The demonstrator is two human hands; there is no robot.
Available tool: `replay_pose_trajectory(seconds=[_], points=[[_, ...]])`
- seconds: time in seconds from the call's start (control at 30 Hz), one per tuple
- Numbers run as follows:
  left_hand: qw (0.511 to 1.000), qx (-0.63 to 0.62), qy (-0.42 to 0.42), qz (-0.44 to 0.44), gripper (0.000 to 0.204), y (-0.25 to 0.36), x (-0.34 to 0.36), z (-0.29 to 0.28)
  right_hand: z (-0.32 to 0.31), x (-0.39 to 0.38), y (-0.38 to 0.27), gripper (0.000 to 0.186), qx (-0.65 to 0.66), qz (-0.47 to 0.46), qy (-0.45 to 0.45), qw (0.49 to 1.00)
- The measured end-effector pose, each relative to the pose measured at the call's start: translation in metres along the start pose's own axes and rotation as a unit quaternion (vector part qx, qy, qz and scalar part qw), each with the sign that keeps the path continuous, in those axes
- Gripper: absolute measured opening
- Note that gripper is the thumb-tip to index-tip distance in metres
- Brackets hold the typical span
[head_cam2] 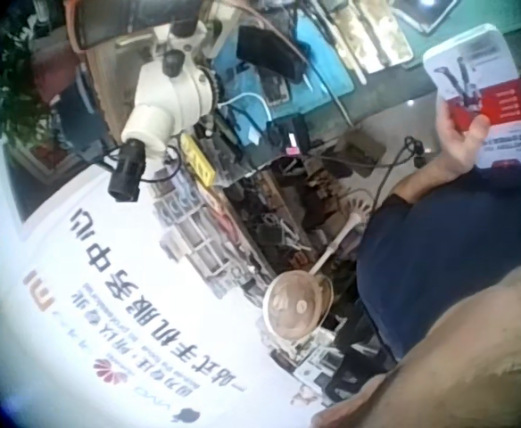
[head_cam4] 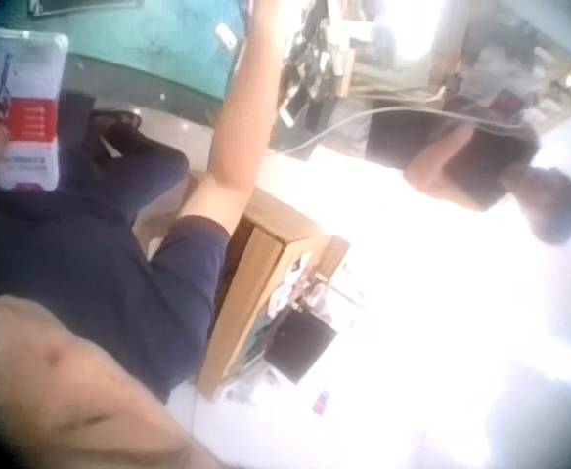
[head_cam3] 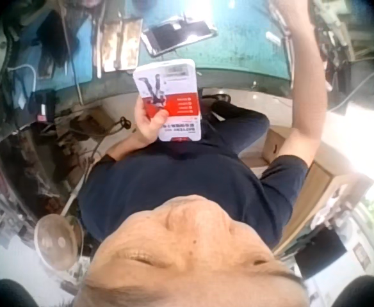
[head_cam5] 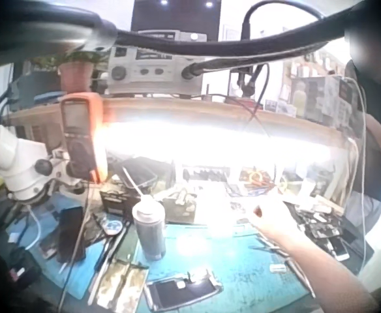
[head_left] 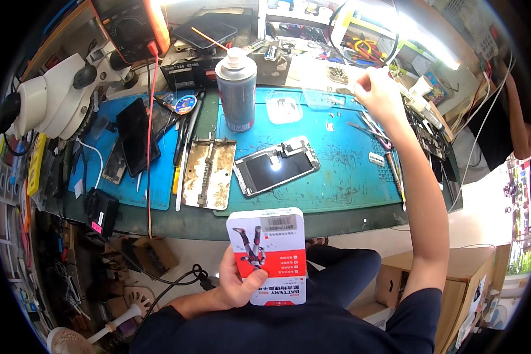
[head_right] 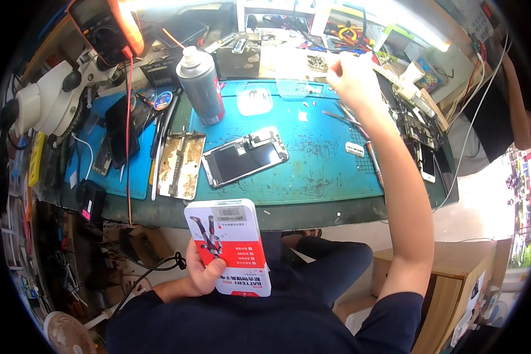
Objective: The person unpacks a new battery from its packaging and places it on the workbench. They then pick up a disassembled smartphone, remove the old battery, and insert the new battery into the phone's chassis. The person handles the phone and battery components by hand throughout the process.
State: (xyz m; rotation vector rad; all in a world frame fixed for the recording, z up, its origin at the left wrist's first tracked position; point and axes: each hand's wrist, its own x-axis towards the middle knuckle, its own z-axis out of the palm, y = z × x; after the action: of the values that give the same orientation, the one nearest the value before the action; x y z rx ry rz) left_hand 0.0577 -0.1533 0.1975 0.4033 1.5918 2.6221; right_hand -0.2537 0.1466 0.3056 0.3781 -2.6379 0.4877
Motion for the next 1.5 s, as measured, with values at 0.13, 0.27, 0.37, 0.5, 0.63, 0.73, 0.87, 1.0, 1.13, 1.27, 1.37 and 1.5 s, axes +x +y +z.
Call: replay_pose_trajectory(seconds=[0.13,0.27,0.37,0.5,0.63,0.73,0.87,1.0,1.13,1.27,1.37,1.5], points=[[1.000,-0.009,-0.014,-0.010,0.055,0.007,0.006,0.002,0.031,0.051,0.026,0.024,-0.024,0.038,0.001,0.999],[0.999,0.007,-0.016,-0.040,0.055,0.014,0.013,0.004,0.039,0.060,0.020,0.026,-0.099,0.033,-0.014,0.994],[0.995,-0.048,-0.024,-0.082,0.051,0.016,0.024,0.017,0.012,0.034,0.015,0.027,-0.130,0.028,-0.006,0.991],[0.987,-0.103,-0.031,-0.117,0.046,0.012,0.036,0.041,-0.046,-0.073,-0.057,0.026,0.131,0.067,-0.072,0.987],[0.989,-0.110,-0.044,-0.085,0.054,0.006,0.052,0.067,-0.100,-0.183,-0.127,0.099,0.259,0.013,-0.243,0.935],[0.985,-0.097,-0.114,-0.087,0.080,-0.005,0.062,0.084,-0.105,-0.230,-0.138,0.125,0.182,-0.007,-0.208,0.961],[0.964,-0.088,-0.232,-0.093,0.121,-0.019,0.069,0.091,-0.115,-0.246,-0.125,0.117,0.246,0.027,-0.194,0.949],[0.970,-0.069,-0.231,-0.028,0.130,-0.027,0.062,0.101,-0.118,-0.260,-0.116,0.110,0.435,0.102,-0.206,0.870],[0.960,0.103,-0.256,0.057,0.126,-0.023,0.062,0.102,-0.114,-0.270,-0.117,0.109,0.602,0.176,-0.191,0.755],[0.941,0.175,-0.277,0.085,0.109,-0.006,0.056,0.099,-0.121,-0.277,-0.121,0.110,0.630,0.182,-0.220,0.722],[0.927,0.234,-0.242,0.166,0.081,0.001,0.061,0.099,-0.131,-0.282,-0.126,0.110,0.582,0.196,-0.254,0.747],[0.846,0.397,-0.082,0.346,0.033,0.015,0.089,0.079,-0.145,-0.306,-0.111,0.104,0.553,0.196,-0.346,0.732]])
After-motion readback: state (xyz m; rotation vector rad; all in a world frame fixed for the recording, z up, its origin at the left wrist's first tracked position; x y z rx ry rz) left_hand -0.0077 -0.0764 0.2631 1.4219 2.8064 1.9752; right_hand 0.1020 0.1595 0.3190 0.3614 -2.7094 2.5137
